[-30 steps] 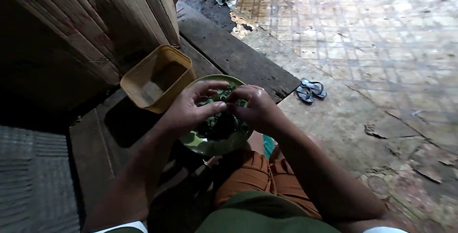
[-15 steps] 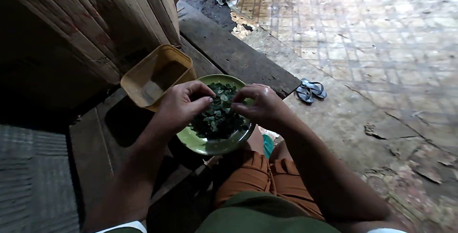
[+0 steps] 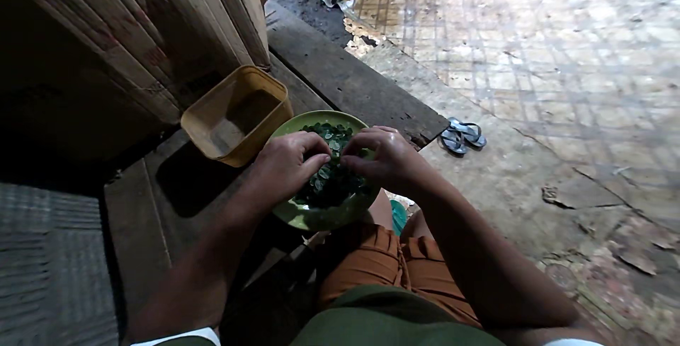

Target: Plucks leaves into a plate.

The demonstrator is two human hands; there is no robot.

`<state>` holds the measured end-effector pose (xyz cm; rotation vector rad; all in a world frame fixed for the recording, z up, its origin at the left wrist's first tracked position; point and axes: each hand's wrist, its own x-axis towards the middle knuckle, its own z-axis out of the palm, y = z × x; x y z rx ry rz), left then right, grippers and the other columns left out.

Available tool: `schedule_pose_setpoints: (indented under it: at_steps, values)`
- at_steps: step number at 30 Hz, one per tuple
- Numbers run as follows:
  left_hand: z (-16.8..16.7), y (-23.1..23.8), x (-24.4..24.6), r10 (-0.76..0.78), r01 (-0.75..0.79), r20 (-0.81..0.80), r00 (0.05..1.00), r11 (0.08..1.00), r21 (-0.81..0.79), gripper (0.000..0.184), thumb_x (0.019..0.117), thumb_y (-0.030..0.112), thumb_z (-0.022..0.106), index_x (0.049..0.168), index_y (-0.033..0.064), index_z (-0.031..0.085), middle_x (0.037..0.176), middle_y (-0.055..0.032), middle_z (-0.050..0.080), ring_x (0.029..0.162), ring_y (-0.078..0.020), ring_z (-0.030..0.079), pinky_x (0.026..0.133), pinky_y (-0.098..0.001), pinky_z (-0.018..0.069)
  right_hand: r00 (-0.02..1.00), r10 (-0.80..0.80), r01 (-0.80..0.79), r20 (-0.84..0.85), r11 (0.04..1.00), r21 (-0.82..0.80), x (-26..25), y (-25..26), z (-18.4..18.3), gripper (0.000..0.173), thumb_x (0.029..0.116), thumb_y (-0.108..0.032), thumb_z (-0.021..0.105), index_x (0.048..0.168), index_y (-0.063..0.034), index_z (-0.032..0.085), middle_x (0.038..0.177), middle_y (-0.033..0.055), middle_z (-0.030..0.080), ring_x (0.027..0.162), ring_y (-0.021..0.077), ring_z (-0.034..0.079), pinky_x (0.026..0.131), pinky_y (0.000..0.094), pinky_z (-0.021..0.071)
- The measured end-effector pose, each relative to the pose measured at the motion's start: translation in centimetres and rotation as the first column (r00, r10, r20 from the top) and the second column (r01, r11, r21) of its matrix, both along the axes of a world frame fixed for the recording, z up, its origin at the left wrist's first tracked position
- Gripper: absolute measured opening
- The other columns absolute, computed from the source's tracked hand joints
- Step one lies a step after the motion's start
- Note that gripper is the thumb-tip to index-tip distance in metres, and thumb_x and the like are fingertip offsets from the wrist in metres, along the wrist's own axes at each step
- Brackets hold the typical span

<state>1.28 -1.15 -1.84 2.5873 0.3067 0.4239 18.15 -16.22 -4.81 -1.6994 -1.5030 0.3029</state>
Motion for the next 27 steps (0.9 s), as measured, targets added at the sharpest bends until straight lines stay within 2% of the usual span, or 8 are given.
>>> schedule_pose_setpoints:
  at_steps: [3, 7, 10, 13, 16, 18, 21, 27]
  values:
    - [0.2, -0.2, 0.0, 0.031, -0.031, 0.021, 0.999, 0.999, -0.009, 0.010, 0.0978, 0.020, 0.067, 0.100, 0.0135, 0.074, 0.093, 0.0030, 0.070, 0.085, -0.0040, 0.066, 0.079, -0.0262, 0.0561, 0.999, -0.005, 0.005, -0.035, 1.000, 0.002, 0.1, 0.0, -0.1, 0.019, 0.0968, -0.029, 0.068, 0.106, -0.0155, 0.077, 0.103, -0.0005, 0.072, 0.105, 0.0166, 0.065, 0.107, 0.0565, 0.0395]
    - [0.2, -0.3, 0.1, 0.036, -0.034, 0.050, 0.998, 0.999, -0.024, 0.010, 0.0968, 0.018, 0.068, 0.102, 0.0132, 0.075, 0.094, 0.0022, 0.070, 0.086, -0.0036, 0.066, 0.079, -0.0235, 0.0555, 0.999, -0.019, 0.020, -0.026, 0.999, 0.035, -0.4, 0.4, -0.3, 0.013, 0.0959, -0.024, 0.069, 0.098, -0.0136, 0.078, 0.095, 0.0001, 0.071, 0.099, 0.0165, 0.064, 0.103, 0.0517, 0.0415]
    - [0.9, -0.1, -0.2, 0.045, -0.043, 0.026, 0.999, 0.997, -0.071, 0.024, 0.0974, 0.012, 0.066, 0.121, 0.0100, 0.071, 0.105, -0.0030, 0.073, 0.091, -0.0055, 0.069, 0.083, -0.0238, 0.0573, 1.000, -0.026, 0.026, 0.008, 0.998, 0.048, -0.2, 0.4, -0.4, 0.014, 0.0968, -0.020, 0.067, 0.098, -0.0098, 0.077, 0.092, 0.0026, 0.071, 0.096, 0.0179, 0.066, 0.100, 0.0516, 0.0444]
    - [1.5, 0.3, -0.3, 0.022, -0.024, -0.030, 0.999, 0.997, -0.073, 0.042, 0.0968, 0.011, 0.067, 0.139, 0.0093, 0.062, 0.126, -0.0091, 0.068, 0.108, -0.0156, 0.068, 0.093, -0.0346, 0.0579, 1.000, -0.023, 0.023, 0.007, 0.999, 0.047, 0.2, 0.3, -0.7, 0.016, 0.0968, -0.021, 0.067, 0.099, -0.0096, 0.077, 0.094, 0.0031, 0.072, 0.098, 0.0185, 0.066, 0.102, 0.0532, 0.0429]
    - [0.8, 0.4, -0.3, -0.015, 0.015, 0.001, 1.000, 1.000, -0.025, 0.034, 0.0958, 0.016, 0.068, 0.129, 0.0095, 0.069, 0.124, -0.0088, 0.068, 0.106, -0.0166, 0.067, 0.090, -0.0358, 0.0568, 1.000, -0.011, 0.010, 0.010, 0.999, 0.054, 0.1, 0.4, -0.6, 0.014, 0.0966, -0.019, 0.067, 0.097, -0.0093, 0.077, 0.094, 0.0032, 0.072, 0.098, 0.0186, 0.066, 0.101, 0.0524, 0.0431]
    - [0.2, 0.3, -0.1, -0.022, 0.022, 0.014, 1.000, 1.000, 0.003, 0.023, 0.0975, 0.019, 0.067, 0.118, 0.0125, 0.073, 0.115, -0.0037, 0.070, 0.102, -0.0116, 0.067, 0.090, -0.0328, 0.0562, 1.000, -0.006, 0.005, 0.016, 0.999, 0.050, 0.0, 0.5, -0.6, 0.013, 0.0962, -0.019, 0.068, 0.096, -0.0104, 0.078, 0.093, 0.0020, 0.072, 0.097, 0.0171, 0.066, 0.101, 0.0512, 0.0437]
    - [-0.5, 0.0, 0.2, -0.018, 0.015, 0.044, 0.999, 0.998, 0.065, 0.013, 0.0975, 0.019, 0.067, 0.103, 0.0125, 0.076, 0.096, -0.0007, 0.071, 0.089, -0.0097, 0.068, 0.082, -0.0322, 0.0567, 1.000, 0.005, -0.005, 0.008, 1.000, 0.026, -0.1, 0.5, -0.5, 0.013, 0.0965, -0.020, 0.067, 0.096, -0.0110, 0.077, 0.091, 0.0009, 0.070, 0.096, 0.0162, 0.065, 0.102, 0.0508, 0.0420]
    - [-0.3, -0.3, 0.3, 0.007, -0.010, 0.041, 0.999, 0.996, 0.088, 0.011, 0.0980, 0.019, 0.065, 0.100, 0.0136, 0.075, 0.091, 0.0021, 0.070, 0.084, -0.0073, 0.067, 0.077, -0.0309, 0.0563, 1.000, 0.008, -0.008, 0.004, 0.999, 0.043, 0.0, 0.3, -0.3, 0.014, 0.0965, -0.021, 0.067, 0.094, -0.0105, 0.076, 0.088, 0.0004, 0.069, 0.093, 0.0153, 0.064, 0.098, 0.0485, 0.0440]
